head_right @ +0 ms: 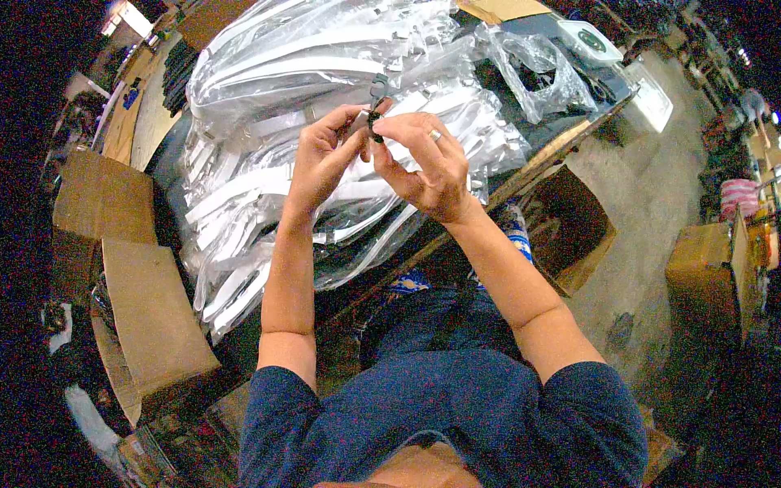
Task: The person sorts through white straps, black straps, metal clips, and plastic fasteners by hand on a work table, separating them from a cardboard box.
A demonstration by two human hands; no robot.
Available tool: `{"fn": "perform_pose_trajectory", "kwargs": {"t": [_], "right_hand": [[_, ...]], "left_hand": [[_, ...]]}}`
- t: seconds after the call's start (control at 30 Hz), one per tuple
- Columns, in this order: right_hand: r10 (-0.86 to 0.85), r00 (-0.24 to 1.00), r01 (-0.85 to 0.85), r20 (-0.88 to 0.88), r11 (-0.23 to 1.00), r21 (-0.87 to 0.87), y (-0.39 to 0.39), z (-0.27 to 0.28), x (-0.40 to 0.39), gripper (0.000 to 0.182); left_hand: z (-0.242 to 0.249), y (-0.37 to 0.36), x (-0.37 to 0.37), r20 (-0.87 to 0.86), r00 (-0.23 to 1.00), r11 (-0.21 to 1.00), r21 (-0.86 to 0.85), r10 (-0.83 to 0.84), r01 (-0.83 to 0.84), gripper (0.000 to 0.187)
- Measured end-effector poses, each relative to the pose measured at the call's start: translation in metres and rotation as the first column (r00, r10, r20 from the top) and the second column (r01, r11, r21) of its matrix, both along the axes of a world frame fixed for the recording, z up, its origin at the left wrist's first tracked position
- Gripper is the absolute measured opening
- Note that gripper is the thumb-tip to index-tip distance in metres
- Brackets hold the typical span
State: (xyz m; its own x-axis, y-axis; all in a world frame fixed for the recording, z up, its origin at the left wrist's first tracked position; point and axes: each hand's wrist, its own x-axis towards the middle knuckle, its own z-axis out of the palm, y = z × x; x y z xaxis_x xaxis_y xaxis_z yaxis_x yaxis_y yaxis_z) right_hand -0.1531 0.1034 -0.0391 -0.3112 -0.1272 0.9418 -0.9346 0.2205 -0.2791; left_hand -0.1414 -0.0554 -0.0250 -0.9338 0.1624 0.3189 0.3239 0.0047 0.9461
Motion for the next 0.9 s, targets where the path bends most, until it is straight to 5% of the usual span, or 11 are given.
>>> {"fn": "perform_pose_trajectory", "kwargs": {"t": [0.67,0.9], "right_hand": [[-0.082,0.977,0.088,0.196,0.996,-0.022,-0.006,0.003,0.004,0.018],[-0.144,0.988,0.143,0.062,0.989,0.027,-0.007,-0.003,-0.002,0.013]], "left_hand": [[-0.008,0.002,-0.003,-0.133,0.989,0.998,0.007,0.057,-0.057,0.025],[-0.012,0.002,-0.004,-0.055,0.997,0.999,-0.009,0.046,-0.046,0.026]]}}
